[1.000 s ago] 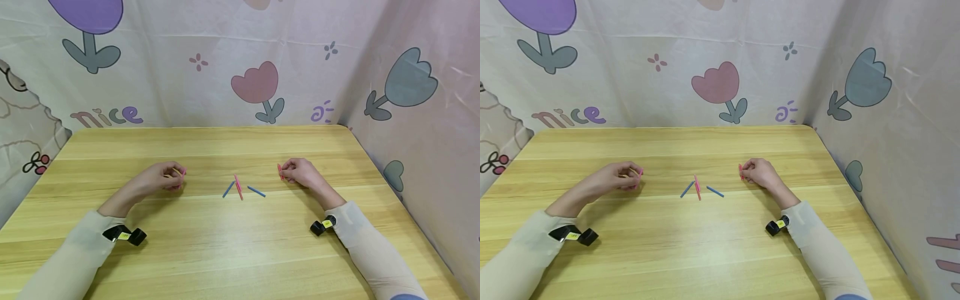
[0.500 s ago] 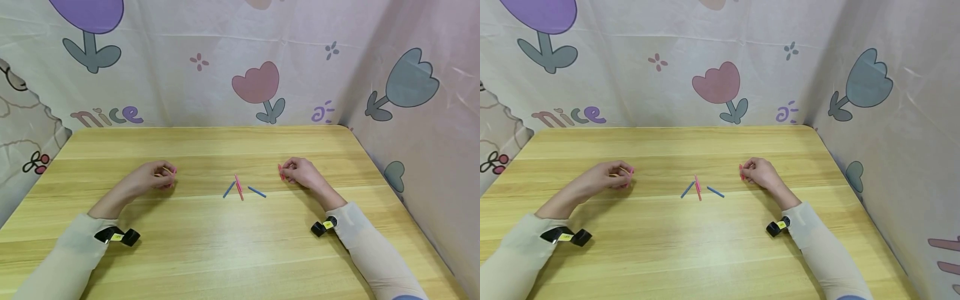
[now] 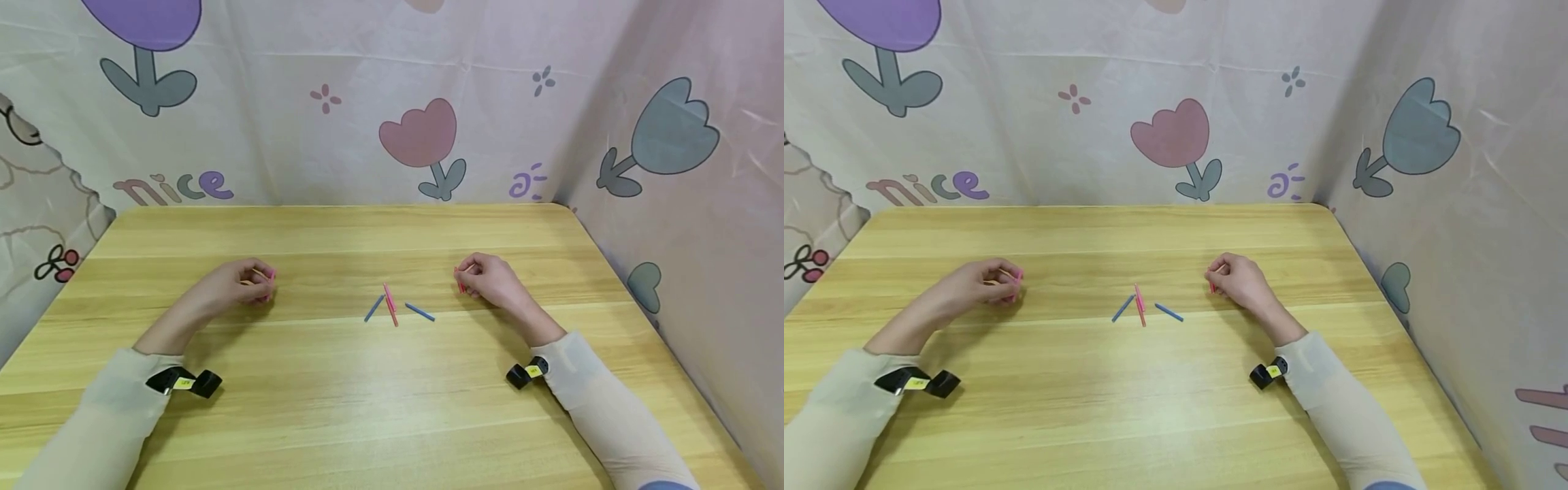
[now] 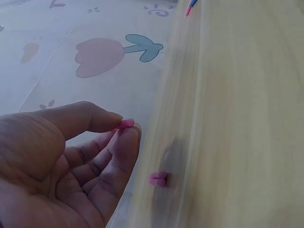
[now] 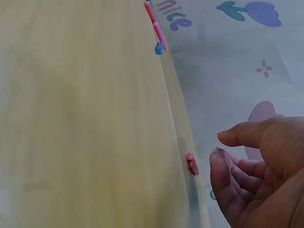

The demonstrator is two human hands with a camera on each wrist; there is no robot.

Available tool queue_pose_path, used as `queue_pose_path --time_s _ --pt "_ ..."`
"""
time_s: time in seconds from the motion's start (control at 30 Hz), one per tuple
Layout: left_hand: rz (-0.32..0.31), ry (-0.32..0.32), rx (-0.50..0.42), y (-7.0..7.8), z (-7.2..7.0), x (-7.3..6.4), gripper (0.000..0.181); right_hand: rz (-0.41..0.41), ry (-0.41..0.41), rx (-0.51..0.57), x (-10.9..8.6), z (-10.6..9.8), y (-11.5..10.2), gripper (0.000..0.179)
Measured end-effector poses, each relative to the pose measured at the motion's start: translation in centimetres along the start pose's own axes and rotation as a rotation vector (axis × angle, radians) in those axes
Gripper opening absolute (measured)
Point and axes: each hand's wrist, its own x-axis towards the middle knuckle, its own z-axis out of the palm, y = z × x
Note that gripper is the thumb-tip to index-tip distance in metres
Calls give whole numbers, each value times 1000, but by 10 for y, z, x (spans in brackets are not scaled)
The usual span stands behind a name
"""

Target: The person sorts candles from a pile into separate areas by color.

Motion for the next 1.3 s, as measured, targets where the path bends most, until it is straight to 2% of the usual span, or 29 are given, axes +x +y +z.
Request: queue_pose_path --time_s 0.37,0.7,1.0,1.3 --pt "-17 21 38 -4 -8 3 26 -49 28 36 -5 4 -10 17" --pt "-47 30 9 -9 -12 3 29 -140 30 -27 -14 9 -22 17" --pt "-59 57 116 -15 -15 2 31 -203 30 -93 -21 21 -33 16" --pt "-56 49 108 -22 -19 3 32 -222 -11 -90 -24 35 -47 17"
